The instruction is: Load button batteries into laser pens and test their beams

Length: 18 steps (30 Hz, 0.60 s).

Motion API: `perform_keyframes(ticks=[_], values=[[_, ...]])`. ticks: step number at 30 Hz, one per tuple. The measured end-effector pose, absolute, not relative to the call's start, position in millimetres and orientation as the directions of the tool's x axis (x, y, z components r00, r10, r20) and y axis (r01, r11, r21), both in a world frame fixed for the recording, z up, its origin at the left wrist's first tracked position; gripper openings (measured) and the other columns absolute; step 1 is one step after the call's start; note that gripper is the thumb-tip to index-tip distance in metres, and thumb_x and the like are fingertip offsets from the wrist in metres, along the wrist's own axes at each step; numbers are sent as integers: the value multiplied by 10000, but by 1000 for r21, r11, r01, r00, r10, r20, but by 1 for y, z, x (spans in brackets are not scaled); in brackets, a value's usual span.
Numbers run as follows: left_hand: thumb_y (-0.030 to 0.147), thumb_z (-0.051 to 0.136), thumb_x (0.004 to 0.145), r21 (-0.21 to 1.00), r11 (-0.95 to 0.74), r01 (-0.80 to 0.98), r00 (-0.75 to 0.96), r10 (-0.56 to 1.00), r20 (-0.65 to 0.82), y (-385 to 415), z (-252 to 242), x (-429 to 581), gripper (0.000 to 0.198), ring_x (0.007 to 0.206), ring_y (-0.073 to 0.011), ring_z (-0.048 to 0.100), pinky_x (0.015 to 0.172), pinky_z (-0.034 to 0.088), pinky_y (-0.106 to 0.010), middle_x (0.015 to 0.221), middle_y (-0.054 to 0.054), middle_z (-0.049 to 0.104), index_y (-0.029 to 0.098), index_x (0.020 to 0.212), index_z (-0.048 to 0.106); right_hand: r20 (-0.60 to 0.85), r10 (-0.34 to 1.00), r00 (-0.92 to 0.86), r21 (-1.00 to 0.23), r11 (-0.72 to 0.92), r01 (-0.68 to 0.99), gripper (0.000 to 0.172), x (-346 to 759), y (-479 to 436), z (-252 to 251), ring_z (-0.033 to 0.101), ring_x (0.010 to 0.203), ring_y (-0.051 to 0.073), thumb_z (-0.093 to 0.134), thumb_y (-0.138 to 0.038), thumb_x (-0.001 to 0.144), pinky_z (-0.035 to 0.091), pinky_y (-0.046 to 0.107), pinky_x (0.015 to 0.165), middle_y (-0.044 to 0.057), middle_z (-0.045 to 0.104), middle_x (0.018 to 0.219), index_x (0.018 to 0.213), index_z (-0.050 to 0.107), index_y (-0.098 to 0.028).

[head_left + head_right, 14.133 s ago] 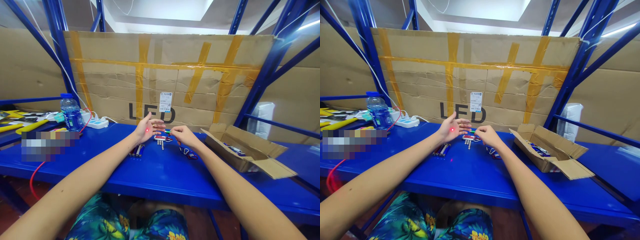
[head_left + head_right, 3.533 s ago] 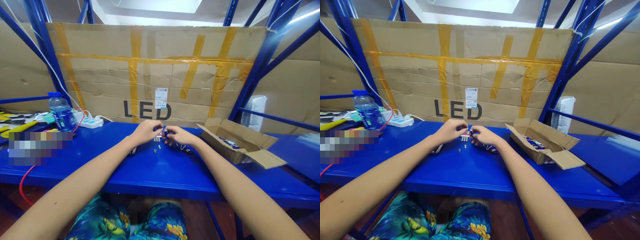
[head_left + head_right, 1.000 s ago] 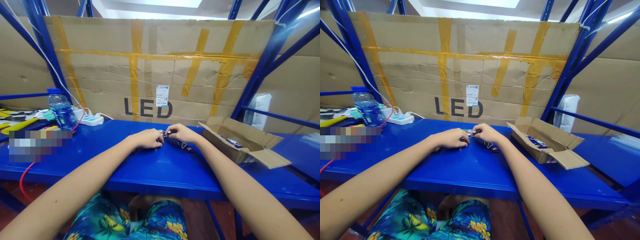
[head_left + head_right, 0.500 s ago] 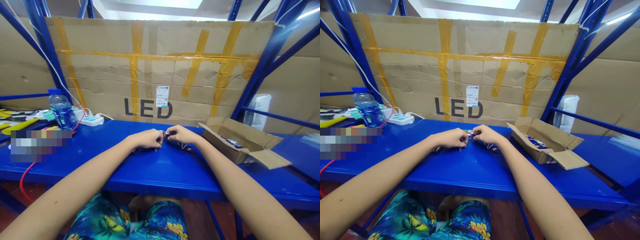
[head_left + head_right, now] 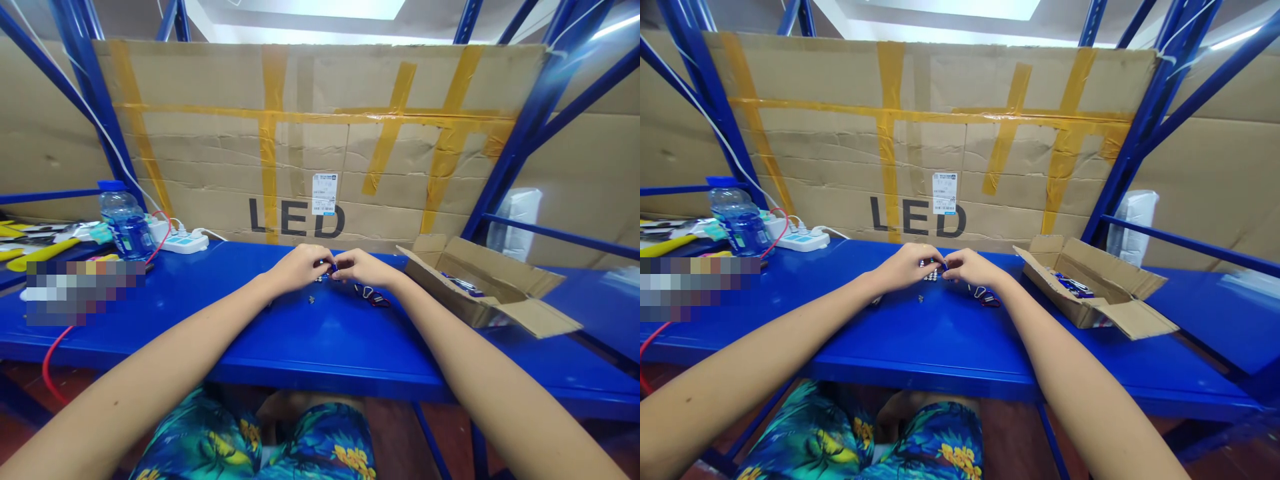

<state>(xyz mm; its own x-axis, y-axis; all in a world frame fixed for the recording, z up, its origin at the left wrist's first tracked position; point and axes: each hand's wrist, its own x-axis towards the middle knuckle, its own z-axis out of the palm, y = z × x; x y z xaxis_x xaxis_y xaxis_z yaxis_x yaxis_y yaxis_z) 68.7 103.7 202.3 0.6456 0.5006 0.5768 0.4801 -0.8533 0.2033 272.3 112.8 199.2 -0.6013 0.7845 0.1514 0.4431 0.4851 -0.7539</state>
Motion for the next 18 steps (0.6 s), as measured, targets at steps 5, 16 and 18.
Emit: perform_keyframes(ticks=[5,16,18], values=[[264,631,802,298,-792,532,533,587,609,108,201,69,173,731,-148,598,661,441,-275,865,-40,691,166,938,672,188,791,-582,-790,474,388,176,265,108,201,563,667,138,664,-305,725,455,294,702,8,649,727,800,694,-148],[224,580,828,721,-636,276,285,770,571,118,205,67,125,831,-168,667,804,513,-312,862,-74,729,133,875,651,300,794,-530,-455,607,652,119,244,91,198,588,689,168,622,-247,798,404,272,632,42,688,756,794,696,-155],[202,545,854,763,-607,223,254,792,556,123,204,66,128,826,-162,671,811,520,-321,863,-81,724,129,915,631,297,694,-656,-423,711,561,178,240,86,198,610,760,167,547,-114,803,435,271,698,43,705,843,881,695,-173]])
